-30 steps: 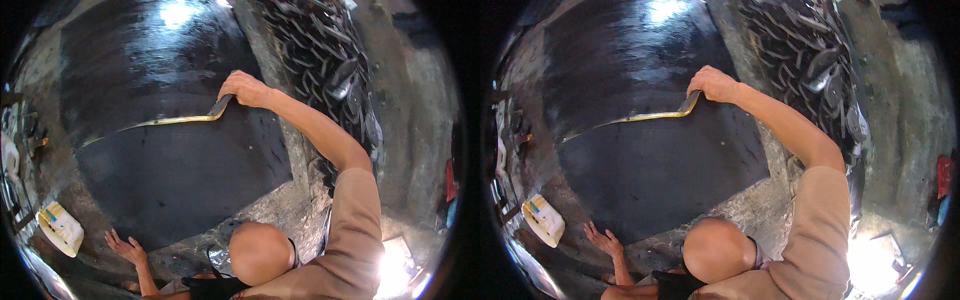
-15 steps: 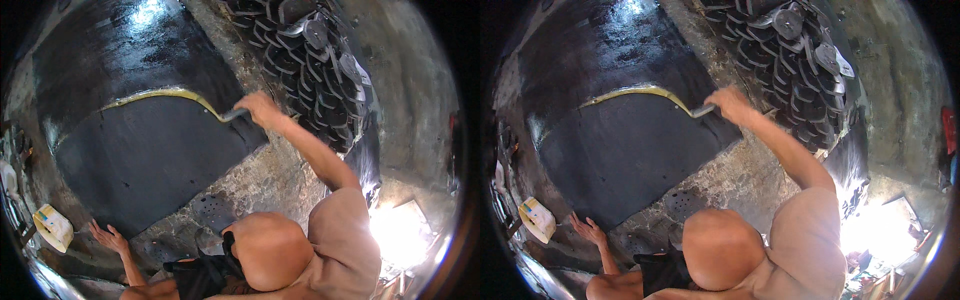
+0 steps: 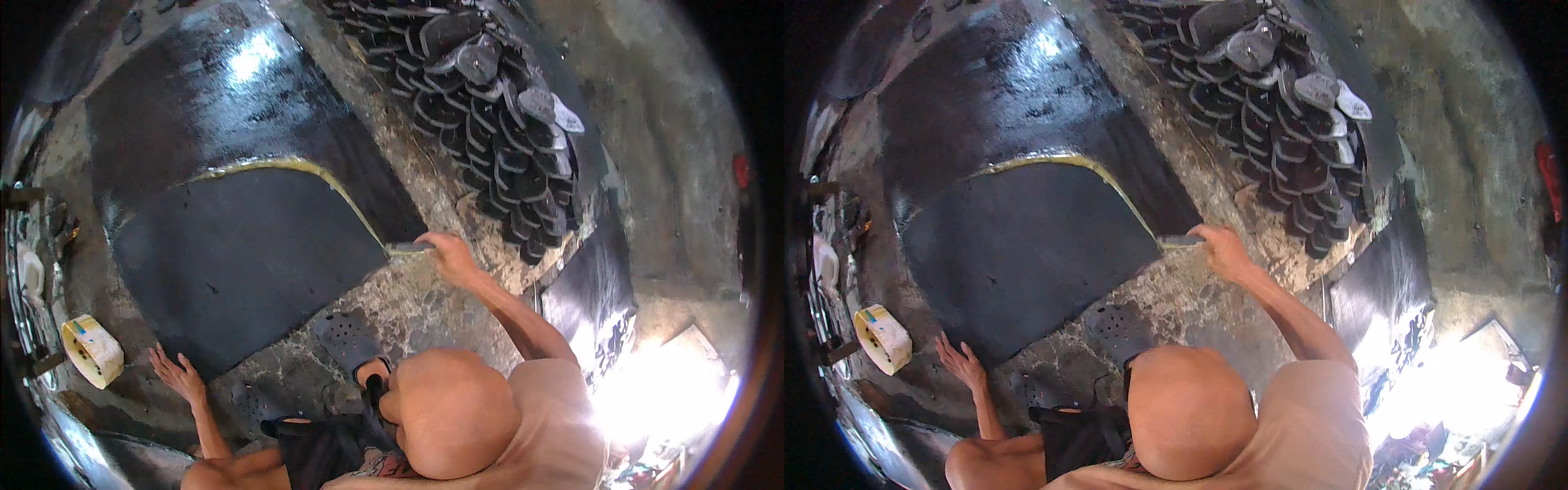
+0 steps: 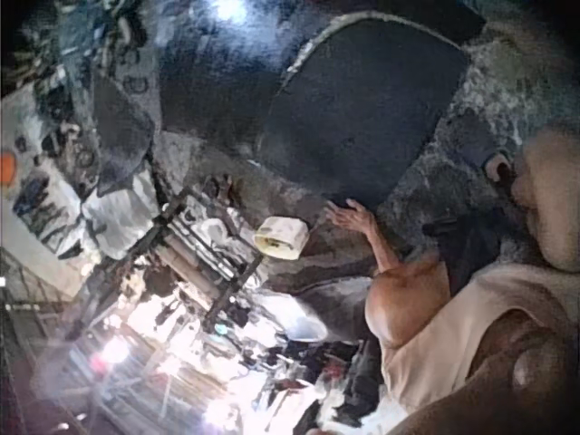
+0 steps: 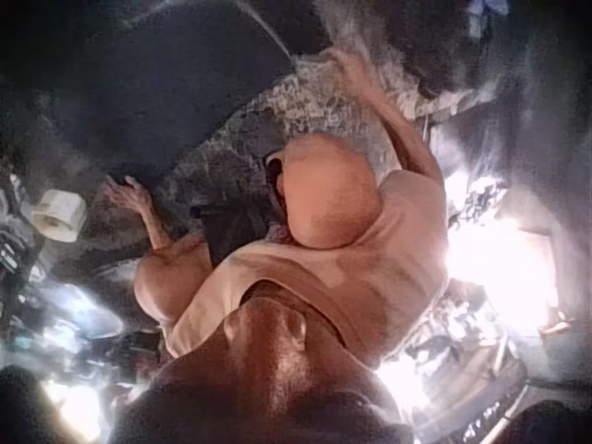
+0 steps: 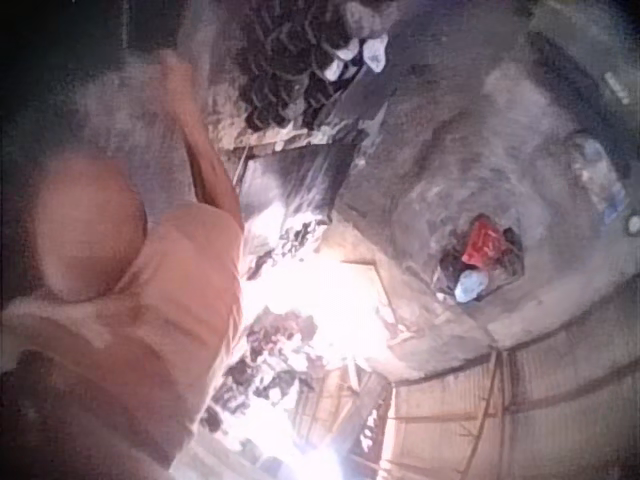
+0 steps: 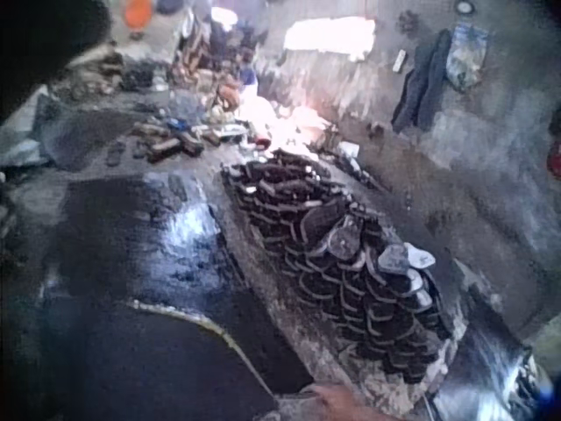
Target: The person applies a dark liquid and a yellowish substance to a large black rubber sheet using a cloth and a brush. They spread the substances evenly across the surface and then lift and move the sheet within the workshop.
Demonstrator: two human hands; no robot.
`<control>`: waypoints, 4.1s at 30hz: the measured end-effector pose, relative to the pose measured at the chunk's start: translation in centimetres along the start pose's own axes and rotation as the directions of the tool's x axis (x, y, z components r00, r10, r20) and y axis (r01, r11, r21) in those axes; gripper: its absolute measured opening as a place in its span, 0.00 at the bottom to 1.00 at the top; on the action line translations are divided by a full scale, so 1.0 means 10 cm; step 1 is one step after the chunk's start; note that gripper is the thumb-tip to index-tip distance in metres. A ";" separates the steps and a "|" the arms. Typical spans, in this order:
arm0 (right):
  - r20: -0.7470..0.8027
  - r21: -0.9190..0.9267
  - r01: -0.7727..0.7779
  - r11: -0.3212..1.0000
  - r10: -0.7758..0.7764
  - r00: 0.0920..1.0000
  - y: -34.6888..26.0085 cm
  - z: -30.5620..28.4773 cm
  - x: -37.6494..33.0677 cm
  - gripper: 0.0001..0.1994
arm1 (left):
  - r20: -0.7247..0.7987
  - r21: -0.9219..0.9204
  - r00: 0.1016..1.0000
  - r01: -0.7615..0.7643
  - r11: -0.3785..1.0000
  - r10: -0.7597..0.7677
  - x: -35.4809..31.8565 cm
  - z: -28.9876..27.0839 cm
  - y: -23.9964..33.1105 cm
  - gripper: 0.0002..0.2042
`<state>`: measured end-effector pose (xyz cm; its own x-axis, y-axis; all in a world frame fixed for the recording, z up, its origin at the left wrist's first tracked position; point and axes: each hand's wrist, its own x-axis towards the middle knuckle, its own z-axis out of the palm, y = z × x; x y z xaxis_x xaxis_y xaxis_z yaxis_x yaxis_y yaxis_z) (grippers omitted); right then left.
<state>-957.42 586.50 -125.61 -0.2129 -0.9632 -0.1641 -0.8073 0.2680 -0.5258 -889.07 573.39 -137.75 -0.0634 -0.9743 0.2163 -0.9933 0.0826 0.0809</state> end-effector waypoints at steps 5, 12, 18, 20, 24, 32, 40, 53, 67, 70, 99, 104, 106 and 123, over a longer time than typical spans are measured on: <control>-0.254 0.059 0.118 0.991 -0.099 0.962 -0.67 -0.40 0.42 0.22 | 0.091 -0.084 0.996 0.024 0.996 -0.016 -0.19 -0.17 -0.15 0.29; -0.377 -0.201 0.020 0.979 -0.096 0.921 -0.80 1.03 0.23 0.16 | 0.168 -0.301 0.985 0.082 0.950 -0.032 -0.36 -0.44 0.03 0.28; -0.416 0.067 -0.602 0.796 0.570 0.708 -0.62 0.69 0.17 0.22 | 0.271 -0.483 0.900 0.435 0.760 -0.343 -0.61 -0.61 -0.06 0.20; -0.406 -0.058 -0.595 0.802 0.526 0.747 -0.63 0.73 0.50 0.22 | 0.244 -0.621 0.888 0.452 0.640 -0.390 -0.58 -0.58 -0.02 0.18; -0.547 -0.224 -0.362 0.905 0.191 0.815 -0.93 1.00 1.92 0.21 | 0.292 -0.623 0.857 0.507 0.595 -0.424 -0.49 -0.60 0.07 0.18; -0.187 -0.265 0.124 0.956 -0.177 0.966 -3.60 2.14 3.72 0.18 | 0.454 -0.618 0.722 0.677 0.399 -0.522 -0.30 -0.74 0.02 0.11; 0.098 -0.261 0.437 0.861 -0.426 0.899 -5.23 3.21 3.65 0.19 | 0.510 -0.683 0.759 0.644 0.346 -0.405 -0.14 -1.10 -0.05 0.09; 0.377 0.000 0.990 0.138 -0.917 0.128 -5.24 3.22 3.53 0.11 | 0.647 -0.617 0.572 0.781 0.093 -0.504 -0.42 -0.65 -0.09 0.13; 0.347 -0.187 0.783 0.594 -0.705 0.618 -1.33 0.77 2.48 0.16 | 0.596 -0.542 0.519 0.823 0.170 -0.613 -0.68 -0.56 -0.08 0.21; 0.346 -0.271 0.635 0.724 -0.542 0.766 -0.77 0.51 1.67 0.20 | 0.618 -0.568 0.460 0.822 0.042 -0.638 -0.69 -0.49 -0.06 0.30; -0.039 -0.203 0.411 0.889 -0.427 0.903 -0.34 -0.05 3.35 0.15 | 0.773 -0.606 0.384 0.684 -0.407 -0.506 -0.18 -0.42 0.58 0.14; 0.062 -0.156 0.415 0.896 -0.411 0.910 -0.16 0.16 2.19 0.16 | 0.683 -0.662 0.447 0.713 -0.232 -0.578 -0.34 -0.68 0.28 0.33; 0.097 -0.178 0.356 0.917 -0.344 0.934 0.02 0.18 1.38 0.17 | 0.669 -0.645 0.474 0.754 -0.129 -0.573 -0.42 -0.58 0.16 0.32; 0.012 0.205 0.083 0.975 -0.087 0.996 -1.86 1.06 2.59 0.16 | 0.552 -0.669 0.666 0.713 0.210 -0.501 -0.30 -0.44 0.42 0.32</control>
<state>-942.07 556.83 -128.94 -0.1349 -0.9826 -0.1275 -0.6922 0.1855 -0.6974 -892.67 577.60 -133.80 0.4025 -0.8060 -0.4340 -0.1893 -0.5371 0.8220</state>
